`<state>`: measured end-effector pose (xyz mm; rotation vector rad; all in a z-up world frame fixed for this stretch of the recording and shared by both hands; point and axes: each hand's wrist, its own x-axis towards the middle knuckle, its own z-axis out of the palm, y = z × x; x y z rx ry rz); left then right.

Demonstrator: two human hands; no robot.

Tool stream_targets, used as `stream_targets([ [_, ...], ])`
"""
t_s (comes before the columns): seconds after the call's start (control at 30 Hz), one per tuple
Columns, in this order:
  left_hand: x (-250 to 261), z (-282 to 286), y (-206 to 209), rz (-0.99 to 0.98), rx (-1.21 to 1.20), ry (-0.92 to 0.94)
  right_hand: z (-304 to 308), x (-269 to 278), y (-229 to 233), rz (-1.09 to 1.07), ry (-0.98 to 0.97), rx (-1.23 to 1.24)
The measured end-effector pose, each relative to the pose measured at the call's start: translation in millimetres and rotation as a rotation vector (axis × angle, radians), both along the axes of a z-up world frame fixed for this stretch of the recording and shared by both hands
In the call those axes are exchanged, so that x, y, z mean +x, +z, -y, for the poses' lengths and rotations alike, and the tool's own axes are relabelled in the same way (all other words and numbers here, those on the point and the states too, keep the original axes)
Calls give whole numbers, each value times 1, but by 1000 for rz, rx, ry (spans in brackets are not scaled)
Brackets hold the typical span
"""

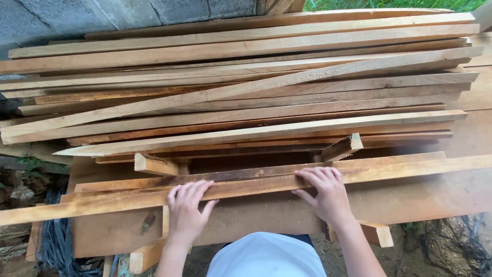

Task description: The recorder is sorting and arranging long wooden planks on a rack in a workshop area.

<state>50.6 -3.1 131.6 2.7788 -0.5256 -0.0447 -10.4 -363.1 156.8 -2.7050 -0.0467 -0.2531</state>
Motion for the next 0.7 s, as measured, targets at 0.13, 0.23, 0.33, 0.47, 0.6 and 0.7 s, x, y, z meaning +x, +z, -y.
stream_targets([
  [0.13,-24,-10,-42,-183,-12,37,-8,-30,-74,-154,-14,38],
  [0.23,-34,-9,-71,-281,-9,72,-20,-43,-106,-298,-11,22],
  [0.33,-35,-16,-112,-371,44,72,-30,-52,-141,-282,-31,93],
  [0.47,-31,-24,-173,-422,133,28,-31,-54,-182,-431,-16,0],
  [0.6,-30,-18,-173,-398,165,6,-34,-48,-181,-464,-9,-71],
  [0.7,-28,-9,-138,-440,160,-7,-35,-32,-157,-584,11,-42],
])
